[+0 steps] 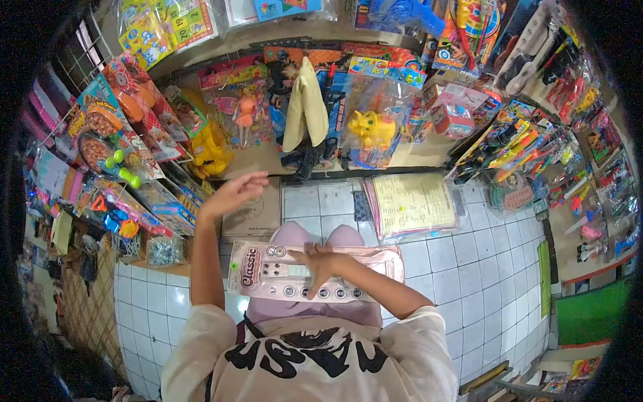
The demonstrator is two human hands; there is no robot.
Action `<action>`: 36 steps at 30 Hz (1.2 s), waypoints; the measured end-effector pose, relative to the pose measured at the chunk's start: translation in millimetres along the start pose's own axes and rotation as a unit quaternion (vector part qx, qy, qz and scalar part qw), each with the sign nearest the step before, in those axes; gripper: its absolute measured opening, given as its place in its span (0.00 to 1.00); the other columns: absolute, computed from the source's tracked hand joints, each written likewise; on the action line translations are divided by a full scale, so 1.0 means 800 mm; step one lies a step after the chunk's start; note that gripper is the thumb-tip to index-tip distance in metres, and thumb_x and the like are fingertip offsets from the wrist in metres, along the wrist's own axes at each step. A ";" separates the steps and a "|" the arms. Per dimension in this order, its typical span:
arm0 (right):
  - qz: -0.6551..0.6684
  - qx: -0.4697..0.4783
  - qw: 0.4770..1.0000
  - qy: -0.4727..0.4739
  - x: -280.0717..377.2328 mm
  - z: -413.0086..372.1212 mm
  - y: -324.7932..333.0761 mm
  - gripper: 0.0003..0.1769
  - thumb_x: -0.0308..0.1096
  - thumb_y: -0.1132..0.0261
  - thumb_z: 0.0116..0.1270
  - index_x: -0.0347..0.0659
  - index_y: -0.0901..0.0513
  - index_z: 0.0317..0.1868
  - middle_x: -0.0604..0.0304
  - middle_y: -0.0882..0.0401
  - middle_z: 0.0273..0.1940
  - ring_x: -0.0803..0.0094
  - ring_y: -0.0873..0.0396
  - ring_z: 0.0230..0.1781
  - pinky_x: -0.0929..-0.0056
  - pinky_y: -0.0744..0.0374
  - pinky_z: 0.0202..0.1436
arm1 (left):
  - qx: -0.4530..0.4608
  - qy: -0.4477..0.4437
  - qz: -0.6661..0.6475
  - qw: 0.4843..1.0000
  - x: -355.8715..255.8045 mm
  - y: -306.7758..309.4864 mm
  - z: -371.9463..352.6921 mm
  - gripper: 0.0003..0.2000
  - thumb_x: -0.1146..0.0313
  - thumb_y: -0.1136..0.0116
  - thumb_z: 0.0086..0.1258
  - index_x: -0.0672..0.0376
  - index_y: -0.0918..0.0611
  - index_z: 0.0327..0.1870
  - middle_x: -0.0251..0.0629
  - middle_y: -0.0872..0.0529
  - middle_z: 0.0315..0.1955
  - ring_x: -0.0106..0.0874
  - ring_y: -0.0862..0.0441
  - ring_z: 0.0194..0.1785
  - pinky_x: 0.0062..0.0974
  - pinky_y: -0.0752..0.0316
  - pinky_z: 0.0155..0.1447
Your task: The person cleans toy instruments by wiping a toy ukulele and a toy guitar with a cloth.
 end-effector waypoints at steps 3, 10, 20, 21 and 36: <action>0.093 -0.027 0.995 0.007 -0.011 -0.008 0.015 0.73 0.62 0.23 0.32 0.48 0.58 0.74 0.39 0.50 0.71 0.45 0.54 0.73 0.48 0.52 0.72 | -0.022 -0.020 -0.038 0.999 0.012 -0.022 -0.040 0.22 0.69 0.45 0.70 0.60 0.32 0.64 0.38 0.23 0.54 0.26 0.27 0.57 0.24 0.33 0.62; 0.085 -0.033 0.995 -0.041 -0.054 0.002 0.014 0.70 0.63 0.23 0.31 0.45 0.52 0.72 0.40 0.42 0.66 0.46 0.46 0.70 0.51 0.47 0.70 | -0.106 -0.049 -0.086 0.989 0.007 -0.051 -0.107 0.18 0.74 0.48 0.70 0.65 0.30 0.60 0.40 0.22 0.52 0.26 0.26 0.56 0.23 0.33 0.62; 0.325 -0.462 0.819 0.102 -0.126 -0.197 0.054 0.64 0.41 0.19 0.38 0.39 0.52 0.71 0.51 0.46 0.66 0.61 0.44 0.68 0.67 0.43 0.70 | -0.418 -0.296 -0.051 0.857 -0.061 -0.110 -0.085 0.18 0.81 0.44 0.58 0.59 0.28 0.50 0.40 0.27 0.56 0.30 0.32 0.60 0.26 0.39 0.62; 0.306 -0.482 0.820 0.027 -0.135 -0.222 0.055 0.65 0.40 0.18 0.37 0.40 0.52 0.71 0.50 0.46 0.67 0.62 0.46 0.69 0.67 0.44 0.70 | -0.383 -0.292 -0.027 0.876 -0.072 -0.128 -0.068 0.19 0.77 0.42 0.58 0.59 0.28 0.52 0.40 0.27 0.56 0.30 0.31 0.59 0.27 0.38 0.61; 0.389 -0.770 0.502 0.063 -0.226 -0.400 0.102 0.33 0.44 0.36 0.65 0.41 0.38 0.65 0.60 0.30 0.54 0.73 0.31 0.55 0.72 0.32 0.59 | -0.063 -0.306 -0.272 0.910 -0.237 -0.320 0.229 0.15 0.71 0.52 0.74 0.63 0.32 0.58 0.38 0.24 0.52 0.25 0.28 0.56 0.24 0.36 0.61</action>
Point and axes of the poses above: each hand's wrist, its own z-axis towards the middle knuckle, its own y-axis out of the back of the hand, x = y × z, the point moved 5 cm from there along z, towards the middle knuckle
